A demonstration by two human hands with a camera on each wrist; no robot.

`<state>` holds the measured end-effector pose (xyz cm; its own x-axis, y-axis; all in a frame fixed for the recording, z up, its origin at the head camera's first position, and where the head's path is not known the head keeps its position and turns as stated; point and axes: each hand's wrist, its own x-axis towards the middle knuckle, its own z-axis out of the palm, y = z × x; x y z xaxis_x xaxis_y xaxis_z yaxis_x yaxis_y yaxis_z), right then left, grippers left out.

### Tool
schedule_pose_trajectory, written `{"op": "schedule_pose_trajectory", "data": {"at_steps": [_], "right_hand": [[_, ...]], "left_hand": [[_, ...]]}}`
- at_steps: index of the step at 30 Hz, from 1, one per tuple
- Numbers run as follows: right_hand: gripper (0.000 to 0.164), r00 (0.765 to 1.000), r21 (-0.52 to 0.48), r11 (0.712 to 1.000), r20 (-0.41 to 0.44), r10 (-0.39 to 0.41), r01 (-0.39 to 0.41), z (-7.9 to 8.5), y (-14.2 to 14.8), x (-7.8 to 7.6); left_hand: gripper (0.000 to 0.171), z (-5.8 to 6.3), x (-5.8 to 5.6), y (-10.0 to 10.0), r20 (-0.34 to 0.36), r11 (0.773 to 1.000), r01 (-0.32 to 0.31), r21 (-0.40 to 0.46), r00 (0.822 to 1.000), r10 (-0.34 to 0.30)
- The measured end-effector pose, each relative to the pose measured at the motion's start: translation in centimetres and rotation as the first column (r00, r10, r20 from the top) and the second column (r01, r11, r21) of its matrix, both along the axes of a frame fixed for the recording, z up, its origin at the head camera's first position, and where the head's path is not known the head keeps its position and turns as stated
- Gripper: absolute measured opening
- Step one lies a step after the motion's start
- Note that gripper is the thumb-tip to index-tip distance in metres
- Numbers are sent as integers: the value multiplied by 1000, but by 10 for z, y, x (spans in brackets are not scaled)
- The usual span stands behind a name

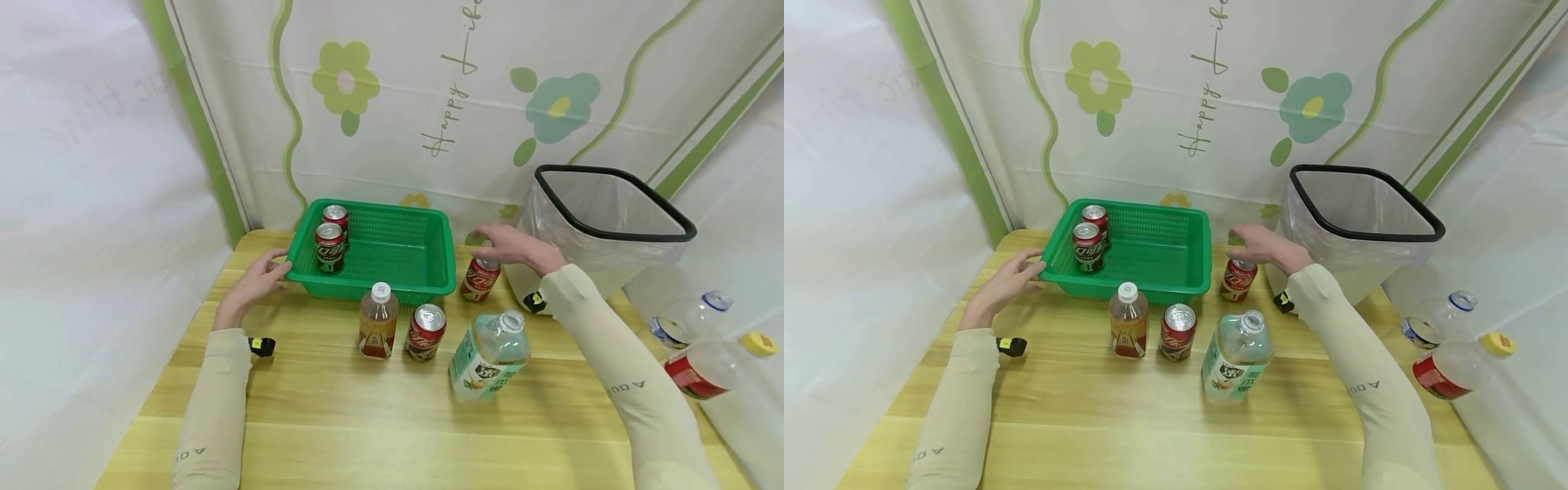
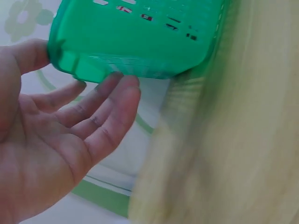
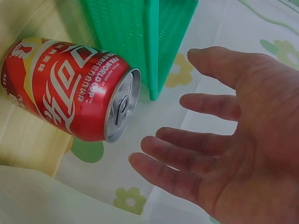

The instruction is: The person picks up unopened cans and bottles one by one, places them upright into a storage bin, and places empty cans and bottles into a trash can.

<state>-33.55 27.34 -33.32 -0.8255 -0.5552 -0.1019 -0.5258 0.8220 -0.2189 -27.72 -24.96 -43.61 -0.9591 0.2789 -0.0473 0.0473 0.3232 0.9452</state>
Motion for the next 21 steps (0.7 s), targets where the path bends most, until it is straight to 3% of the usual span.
{"op": "schedule_pose_trajectory", "data": {"at_steps": [6,14,21], "right_hand": [[47,1000,2,1000,4,-28,28,2,-1,1],[48,999,0,999,24,-40,40,2,-1,3],[46,997,30,998,48,-54,53,-1,-3,7]], "left_hand": [[63,-9,-4,0,51,994,-16,104,999,11],[57,-15,-7,6,60,973,-46,226,998,34],[58,-18,-6,8,68,964,-47,261,997,30]]}}
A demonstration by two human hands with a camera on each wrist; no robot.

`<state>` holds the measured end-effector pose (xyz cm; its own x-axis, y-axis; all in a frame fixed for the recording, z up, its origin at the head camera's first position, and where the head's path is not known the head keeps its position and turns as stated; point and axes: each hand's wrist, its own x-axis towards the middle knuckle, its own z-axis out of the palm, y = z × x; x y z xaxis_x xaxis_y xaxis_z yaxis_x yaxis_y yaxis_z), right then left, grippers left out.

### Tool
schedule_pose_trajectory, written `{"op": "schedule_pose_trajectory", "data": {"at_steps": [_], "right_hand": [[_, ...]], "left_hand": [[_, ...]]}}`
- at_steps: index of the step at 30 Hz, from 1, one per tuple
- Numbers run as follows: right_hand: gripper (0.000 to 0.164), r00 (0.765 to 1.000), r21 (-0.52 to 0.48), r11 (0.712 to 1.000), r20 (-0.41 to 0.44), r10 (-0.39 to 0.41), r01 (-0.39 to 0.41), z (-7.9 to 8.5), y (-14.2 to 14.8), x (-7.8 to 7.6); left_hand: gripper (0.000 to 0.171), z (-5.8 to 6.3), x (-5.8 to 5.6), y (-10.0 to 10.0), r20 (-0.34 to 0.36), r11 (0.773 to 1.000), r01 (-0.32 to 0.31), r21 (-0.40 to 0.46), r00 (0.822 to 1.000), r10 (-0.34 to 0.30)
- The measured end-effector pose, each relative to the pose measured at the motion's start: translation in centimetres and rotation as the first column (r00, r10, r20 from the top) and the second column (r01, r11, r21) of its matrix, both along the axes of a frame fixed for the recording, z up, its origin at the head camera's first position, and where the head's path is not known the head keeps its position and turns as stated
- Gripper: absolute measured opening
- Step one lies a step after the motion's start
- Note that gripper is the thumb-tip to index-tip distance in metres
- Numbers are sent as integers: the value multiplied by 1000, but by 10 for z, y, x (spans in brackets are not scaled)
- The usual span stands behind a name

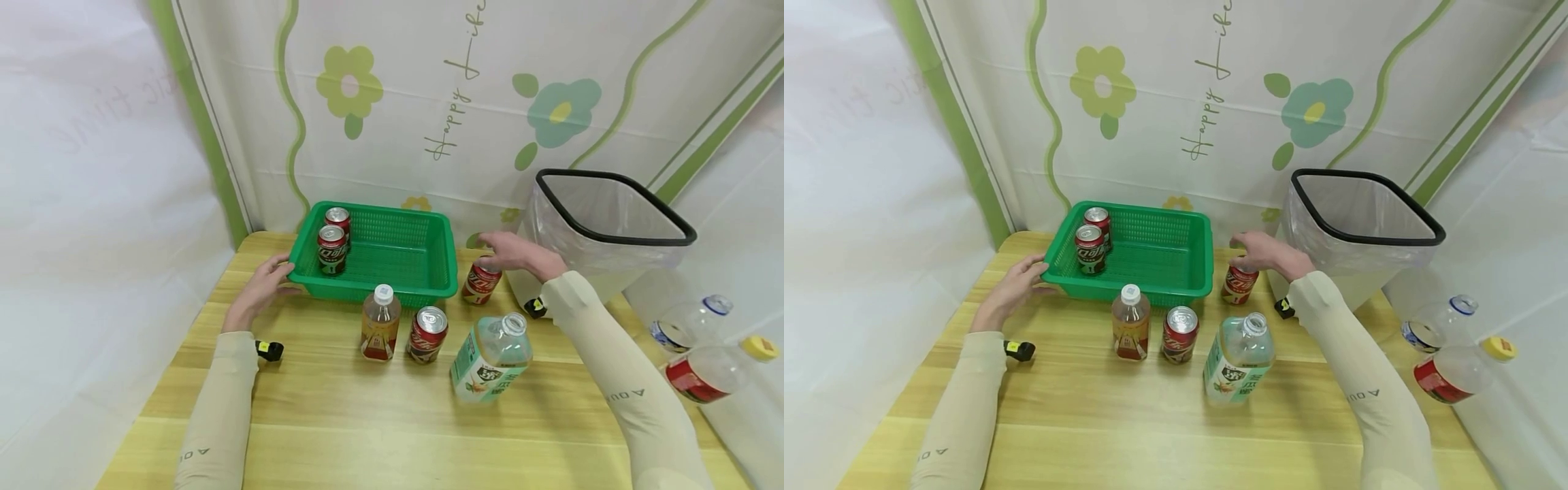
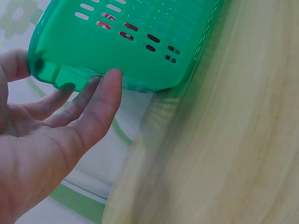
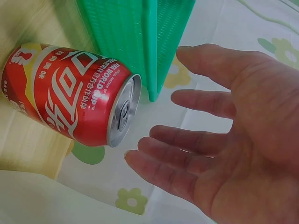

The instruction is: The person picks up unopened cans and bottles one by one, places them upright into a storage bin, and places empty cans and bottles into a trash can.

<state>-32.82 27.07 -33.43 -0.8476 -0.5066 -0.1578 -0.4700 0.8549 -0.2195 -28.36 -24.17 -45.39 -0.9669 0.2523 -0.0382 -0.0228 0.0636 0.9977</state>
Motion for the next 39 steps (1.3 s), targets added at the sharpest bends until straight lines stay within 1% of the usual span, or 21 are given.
{"op": "schedule_pose_trajectory", "data": {"at_steps": [3,6,12,14,19,23,28,36,39], "right_hand": [[45,1000,28,999,20,-19,18,-2,0,1],[45,999,35,999,39,-30,29,-4,1,1],[45,1000,51,999,24,6,-7,-11,2,-3],[44,1000,58,998,21,7,-8,-12,1,-4],[43,1000,59,998,18,5,-6,-13,0,-5],[40,1000,63,998,9,14,-14,-13,1,-8],[38,1000,62,998,22,18,-20,-14,2,-9],[35,999,80,997,33,-7,4,-14,-1,-11],[32,999,90,996,39,-7,3,-14,-3,-12]], "left_hand": [[58,0,0,0,7,1000,-6,2,1000,6],[58,0,0,1,12,1000,-15,7,1000,15],[58,0,2,2,22,999,-25,29,999,25],[57,1,3,2,32,999,-21,46,999,20],[57,-1,2,2,38,997,-18,73,999,15],[57,-4,0,1,25,997,-18,80,1000,16],[57,-3,0,3,22,995,-15,102,1000,13],[56,-3,1,4,27,995,-9,100,1000,6],[58,-5,1,4,25,994,-2,106,1000,-1]]}}
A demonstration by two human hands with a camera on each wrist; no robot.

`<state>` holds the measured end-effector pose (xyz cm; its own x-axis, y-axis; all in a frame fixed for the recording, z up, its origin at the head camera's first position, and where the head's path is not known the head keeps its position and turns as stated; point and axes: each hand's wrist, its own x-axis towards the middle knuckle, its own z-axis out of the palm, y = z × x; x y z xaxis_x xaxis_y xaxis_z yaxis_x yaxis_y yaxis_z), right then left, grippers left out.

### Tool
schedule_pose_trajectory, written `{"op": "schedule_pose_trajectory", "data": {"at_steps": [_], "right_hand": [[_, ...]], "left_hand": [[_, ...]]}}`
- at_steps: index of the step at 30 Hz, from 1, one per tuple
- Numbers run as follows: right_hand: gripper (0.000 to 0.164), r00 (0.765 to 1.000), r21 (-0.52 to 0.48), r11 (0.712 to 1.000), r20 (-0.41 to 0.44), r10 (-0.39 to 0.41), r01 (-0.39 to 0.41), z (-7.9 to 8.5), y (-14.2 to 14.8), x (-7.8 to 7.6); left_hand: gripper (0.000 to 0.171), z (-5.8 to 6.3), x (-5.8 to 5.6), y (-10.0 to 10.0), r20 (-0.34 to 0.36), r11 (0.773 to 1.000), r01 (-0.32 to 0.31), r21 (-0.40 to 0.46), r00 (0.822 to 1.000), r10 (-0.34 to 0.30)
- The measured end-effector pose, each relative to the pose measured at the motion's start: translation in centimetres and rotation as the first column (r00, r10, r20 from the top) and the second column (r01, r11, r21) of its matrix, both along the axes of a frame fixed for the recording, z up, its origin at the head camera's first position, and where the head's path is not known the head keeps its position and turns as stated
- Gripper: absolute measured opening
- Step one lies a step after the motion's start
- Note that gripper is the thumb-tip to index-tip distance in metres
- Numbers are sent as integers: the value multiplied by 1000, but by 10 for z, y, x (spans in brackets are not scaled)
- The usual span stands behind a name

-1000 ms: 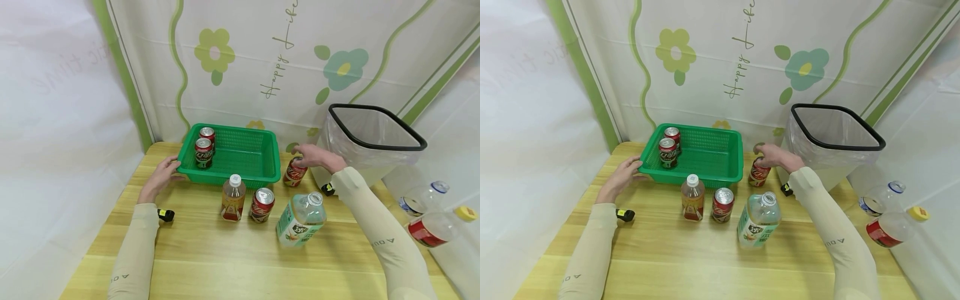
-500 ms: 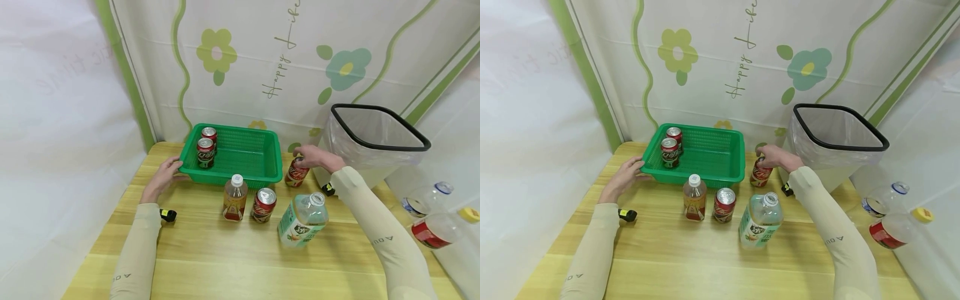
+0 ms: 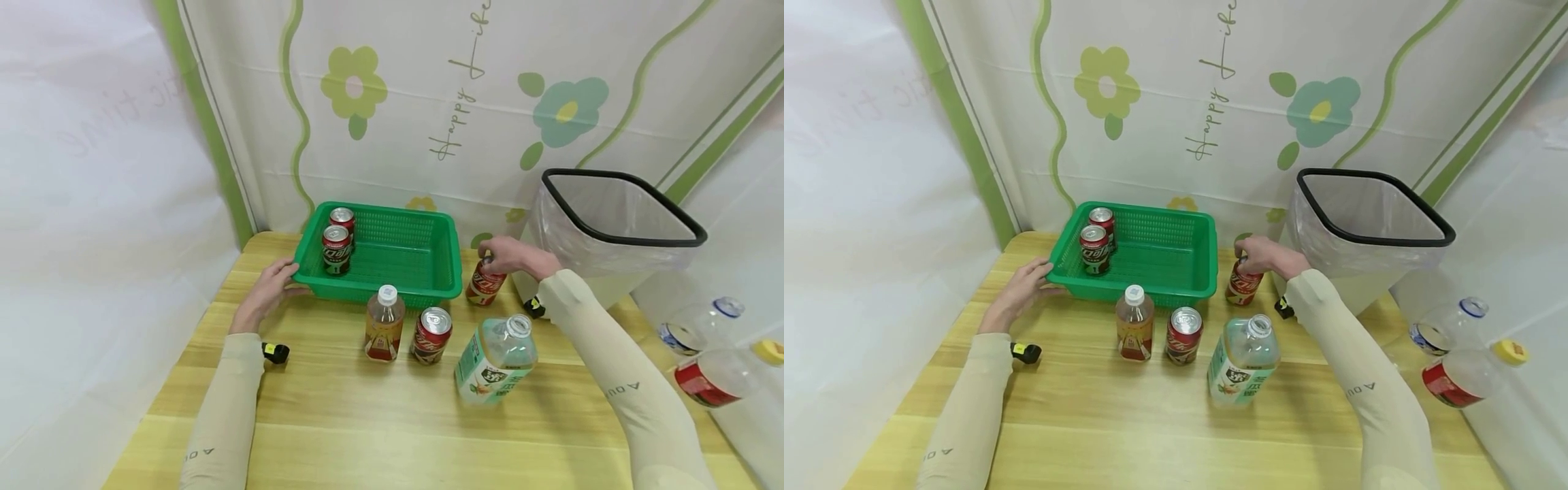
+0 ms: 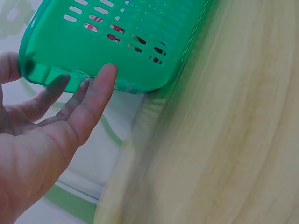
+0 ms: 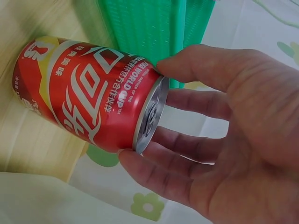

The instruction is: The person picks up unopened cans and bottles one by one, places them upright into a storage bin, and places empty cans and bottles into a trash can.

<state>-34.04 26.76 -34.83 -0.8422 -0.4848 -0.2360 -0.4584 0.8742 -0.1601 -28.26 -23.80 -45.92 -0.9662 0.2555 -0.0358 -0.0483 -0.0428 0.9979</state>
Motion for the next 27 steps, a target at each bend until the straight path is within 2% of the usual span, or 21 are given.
{"op": "schedule_pose_trajectory", "data": {"at_steps": [10,17,27], "right_hand": [[33,999,11,1000,35,-2,2,-2,-2,-5],[31,1000,-2,1000,29,1,-1,-1,0,-7],[30,1000,-16,1000,18,14,-14,-3,-1,-6]], "left_hand": [[56,-2,0,1,12,1000,-8,-9,1000,8],[55,-1,-1,4,28,1000,-5,29,1000,4],[56,-2,-2,3,13,1000,-13,-3,1000,13]]}}
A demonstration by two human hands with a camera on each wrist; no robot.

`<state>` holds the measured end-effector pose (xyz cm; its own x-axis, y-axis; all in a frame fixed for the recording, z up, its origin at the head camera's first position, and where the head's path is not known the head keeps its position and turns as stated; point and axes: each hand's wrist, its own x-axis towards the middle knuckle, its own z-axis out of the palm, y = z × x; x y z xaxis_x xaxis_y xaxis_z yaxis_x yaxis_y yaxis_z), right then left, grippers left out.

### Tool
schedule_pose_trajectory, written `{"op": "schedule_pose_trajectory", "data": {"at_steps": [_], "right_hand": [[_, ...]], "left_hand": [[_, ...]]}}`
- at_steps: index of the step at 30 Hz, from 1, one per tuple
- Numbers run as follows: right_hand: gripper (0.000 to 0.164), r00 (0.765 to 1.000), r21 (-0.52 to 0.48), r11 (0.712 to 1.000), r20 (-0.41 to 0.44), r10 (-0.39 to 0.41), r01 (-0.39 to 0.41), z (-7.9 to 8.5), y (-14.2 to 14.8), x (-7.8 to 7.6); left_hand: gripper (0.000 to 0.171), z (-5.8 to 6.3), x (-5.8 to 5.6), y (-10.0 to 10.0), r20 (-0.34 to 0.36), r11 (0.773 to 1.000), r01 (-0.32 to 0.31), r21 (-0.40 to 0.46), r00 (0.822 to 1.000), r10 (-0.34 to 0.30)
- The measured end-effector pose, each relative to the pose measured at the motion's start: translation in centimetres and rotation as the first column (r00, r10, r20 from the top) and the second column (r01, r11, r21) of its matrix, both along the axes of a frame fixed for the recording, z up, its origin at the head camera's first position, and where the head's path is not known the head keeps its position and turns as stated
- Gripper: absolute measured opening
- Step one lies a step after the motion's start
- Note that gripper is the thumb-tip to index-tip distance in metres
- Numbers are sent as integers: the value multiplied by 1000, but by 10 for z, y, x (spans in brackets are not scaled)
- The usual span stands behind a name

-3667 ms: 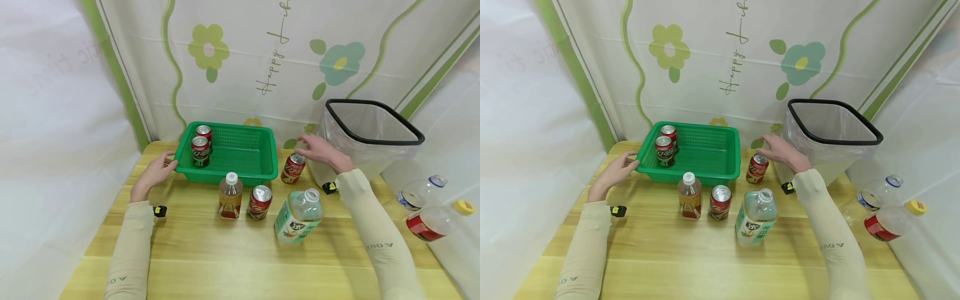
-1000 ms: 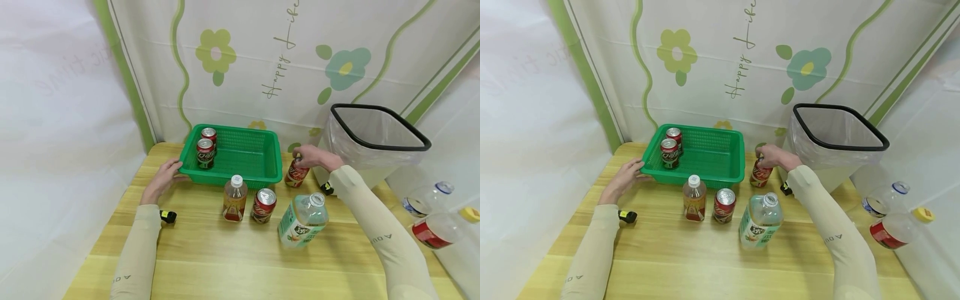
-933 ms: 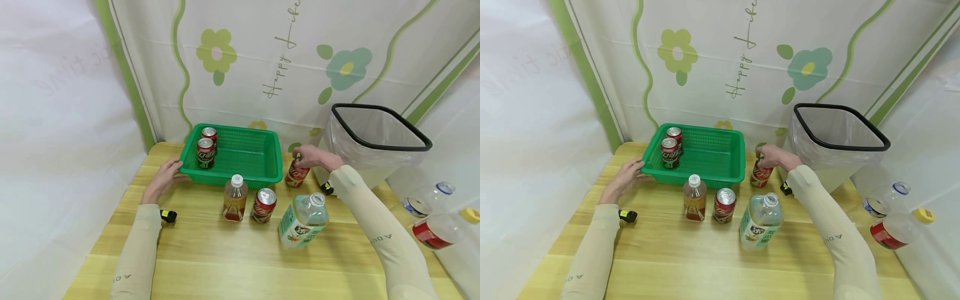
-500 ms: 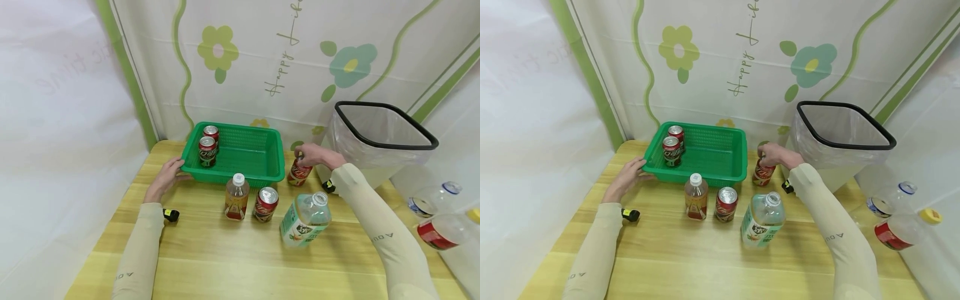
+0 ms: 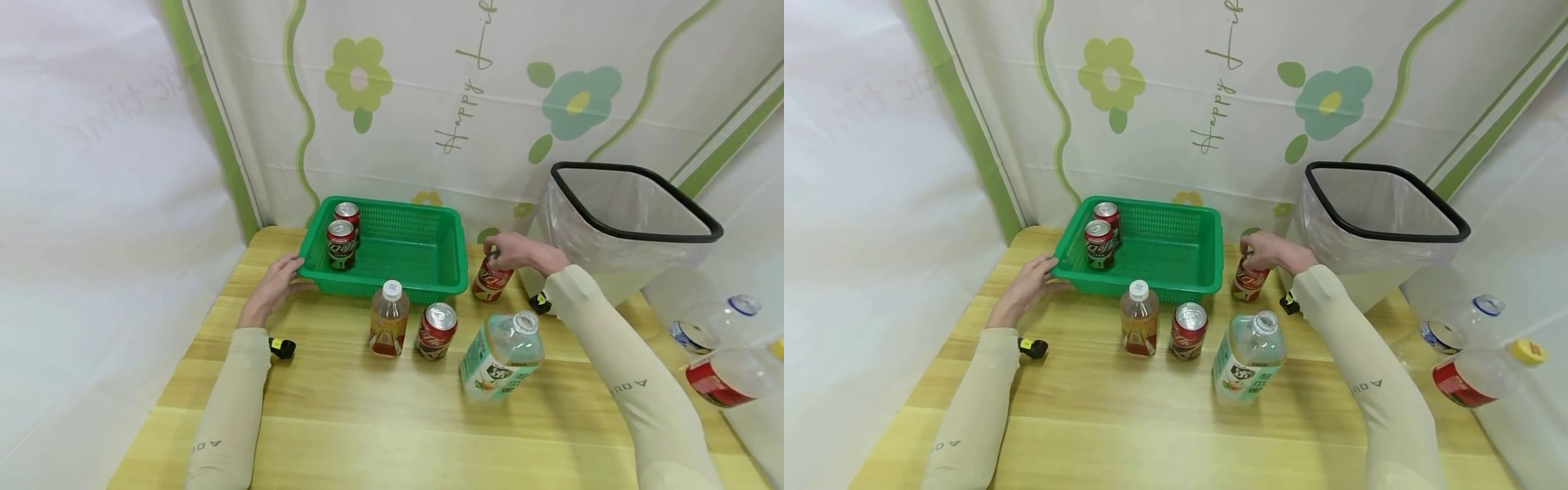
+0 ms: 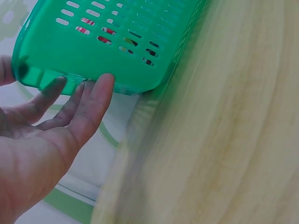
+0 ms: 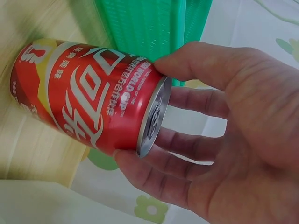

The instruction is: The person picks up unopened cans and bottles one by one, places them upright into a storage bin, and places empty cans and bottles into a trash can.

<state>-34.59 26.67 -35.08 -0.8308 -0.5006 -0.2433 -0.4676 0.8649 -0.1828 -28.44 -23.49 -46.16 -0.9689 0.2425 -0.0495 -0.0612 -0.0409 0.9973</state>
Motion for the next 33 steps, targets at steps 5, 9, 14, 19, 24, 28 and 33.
{"op": "schedule_pose_trajectory", "data": {"at_steps": [5,9,14,19,24,28,33], "right_hand": [[29,1000,-15,1000,22,-22,23,1,1,-2],[26,998,-29,999,42,-41,42,2,5,-4],[26,995,-41,997,78,-64,67,1,6,-6],[26,991,-47,995,104,-78,84,-1,5,-9],[25,990,-45,995,111,-88,94,-1,5,-10],[24,991,-40,996,107,-74,79,-1,3,-10],[22,995,-26,998,79,-59,62,1,0,-9]], "left_hand": [[57,0,-2,1,-6,1000,-7,-13,1000,7],[57,1,-4,4,9,1000,-21,4,1000,21],[54,4,-3,5,26,999,-33,10,999,33],[52,4,-1,4,43,999,-47,6,998,47],[50,16,6,6,63,999,-31,25,998,30],[51,21,11,7,67,1000,-21,23,998,20],[52,21,11,5,48,1000,-10,26,999,9]]}}
